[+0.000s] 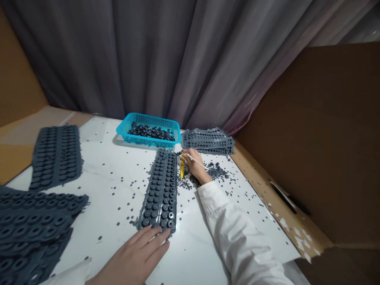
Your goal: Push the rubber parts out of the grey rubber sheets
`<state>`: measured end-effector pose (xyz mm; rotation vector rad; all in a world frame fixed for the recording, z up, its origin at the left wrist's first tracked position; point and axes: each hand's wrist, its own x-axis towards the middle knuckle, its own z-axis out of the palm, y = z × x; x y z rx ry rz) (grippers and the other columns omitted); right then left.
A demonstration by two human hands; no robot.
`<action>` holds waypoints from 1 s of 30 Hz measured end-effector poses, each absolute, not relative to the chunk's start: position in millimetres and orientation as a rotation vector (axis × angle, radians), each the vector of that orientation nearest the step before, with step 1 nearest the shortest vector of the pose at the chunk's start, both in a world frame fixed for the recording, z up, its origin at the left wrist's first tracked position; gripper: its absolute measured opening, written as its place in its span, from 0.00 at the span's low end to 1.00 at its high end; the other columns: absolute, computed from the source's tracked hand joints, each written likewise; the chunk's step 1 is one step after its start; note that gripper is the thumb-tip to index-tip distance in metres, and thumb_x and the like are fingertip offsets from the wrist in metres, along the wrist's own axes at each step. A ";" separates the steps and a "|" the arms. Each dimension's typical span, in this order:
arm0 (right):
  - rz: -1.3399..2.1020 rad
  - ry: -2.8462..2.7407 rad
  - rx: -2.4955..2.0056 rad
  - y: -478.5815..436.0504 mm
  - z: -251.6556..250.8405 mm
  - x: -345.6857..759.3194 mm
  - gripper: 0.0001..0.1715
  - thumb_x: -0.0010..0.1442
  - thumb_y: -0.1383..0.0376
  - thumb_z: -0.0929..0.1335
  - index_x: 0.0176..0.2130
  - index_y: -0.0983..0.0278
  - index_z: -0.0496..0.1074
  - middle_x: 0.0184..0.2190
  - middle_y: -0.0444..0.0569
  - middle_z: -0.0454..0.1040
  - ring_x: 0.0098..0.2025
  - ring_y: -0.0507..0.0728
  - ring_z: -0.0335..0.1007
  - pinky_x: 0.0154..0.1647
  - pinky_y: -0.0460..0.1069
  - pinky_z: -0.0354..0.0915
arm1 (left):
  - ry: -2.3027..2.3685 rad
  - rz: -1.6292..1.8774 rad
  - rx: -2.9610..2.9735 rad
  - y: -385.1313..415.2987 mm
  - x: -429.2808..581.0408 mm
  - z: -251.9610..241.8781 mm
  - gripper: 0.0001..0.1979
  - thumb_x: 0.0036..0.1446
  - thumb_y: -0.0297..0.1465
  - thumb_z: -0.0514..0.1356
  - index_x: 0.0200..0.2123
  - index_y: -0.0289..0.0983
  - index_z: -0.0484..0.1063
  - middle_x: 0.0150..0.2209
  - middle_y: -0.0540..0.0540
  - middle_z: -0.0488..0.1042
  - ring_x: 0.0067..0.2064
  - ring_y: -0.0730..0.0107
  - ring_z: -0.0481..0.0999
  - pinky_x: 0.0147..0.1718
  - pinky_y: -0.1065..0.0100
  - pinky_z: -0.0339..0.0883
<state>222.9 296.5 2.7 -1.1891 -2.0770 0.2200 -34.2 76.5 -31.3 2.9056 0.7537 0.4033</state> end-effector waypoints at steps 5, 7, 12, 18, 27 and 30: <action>0.299 -2.176 -1.072 292.3 0.4 217.2 0.07 0.63 0.62 0.62 0.37 0.62 0.68 0.44 0.49 0.74 0.49 0.56 0.66 0.49 0.52 0.62 | 0.773 0.419 2.905 76.1 -32.7 -39.2 0.30 0.54 0.28 0.56 0.60 0.41 0.56 0.63 0.47 0.56 0.59 0.58 0.61 0.57 0.59 0.57; 0.311 -2.194 -1.068 291.7 -0.8 216.0 0.07 0.63 0.62 0.62 0.37 0.62 0.68 0.44 0.49 0.74 0.48 0.56 0.67 0.48 0.51 0.62 | 0.764 0.428 2.894 75.8 -33.1 -39.2 0.30 0.54 0.28 0.56 0.61 0.41 0.55 0.63 0.47 0.57 0.58 0.58 0.61 0.57 0.59 0.57; 0.293 -2.223 -1.130 296.2 -3.1 217.9 0.08 0.64 0.62 0.61 0.37 0.62 0.68 0.42 0.49 0.74 0.45 0.55 0.67 0.45 0.49 0.62 | 0.754 0.445 2.913 76.1 -34.7 -37.3 0.31 0.54 0.25 0.54 0.61 0.41 0.55 0.63 0.48 0.55 0.59 0.58 0.61 0.56 0.59 0.58; 0.180 -2.127 -1.302 305.4 -1.0 224.0 0.09 0.63 0.65 0.59 0.37 0.64 0.67 0.38 0.55 0.74 0.43 0.59 0.67 0.44 0.52 0.60 | 0.761 0.455 2.901 75.7 -34.4 -37.1 0.32 0.53 0.26 0.56 0.61 0.41 0.55 0.63 0.48 0.55 0.59 0.58 0.61 0.57 0.60 0.58; 0.204 -2.215 -1.227 302.9 -4.9 218.7 0.08 0.64 0.62 0.61 0.38 0.62 0.68 0.42 0.46 0.75 0.47 0.54 0.67 0.46 0.47 0.61 | 0.768 0.427 2.954 76.5 -33.3 -38.3 0.29 0.53 0.27 0.56 0.60 0.40 0.57 0.63 0.49 0.55 0.59 0.59 0.60 0.57 0.60 0.57; 0.166 -2.255 -1.266 306.3 -5.2 218.4 0.09 0.64 0.62 0.61 0.39 0.62 0.69 0.43 0.47 0.74 0.45 0.54 0.67 0.44 0.46 0.60 | 0.777 0.440 2.953 76.0 -33.0 -37.8 0.29 0.54 0.27 0.56 0.60 0.41 0.57 0.63 0.49 0.56 0.59 0.60 0.60 0.57 0.60 0.57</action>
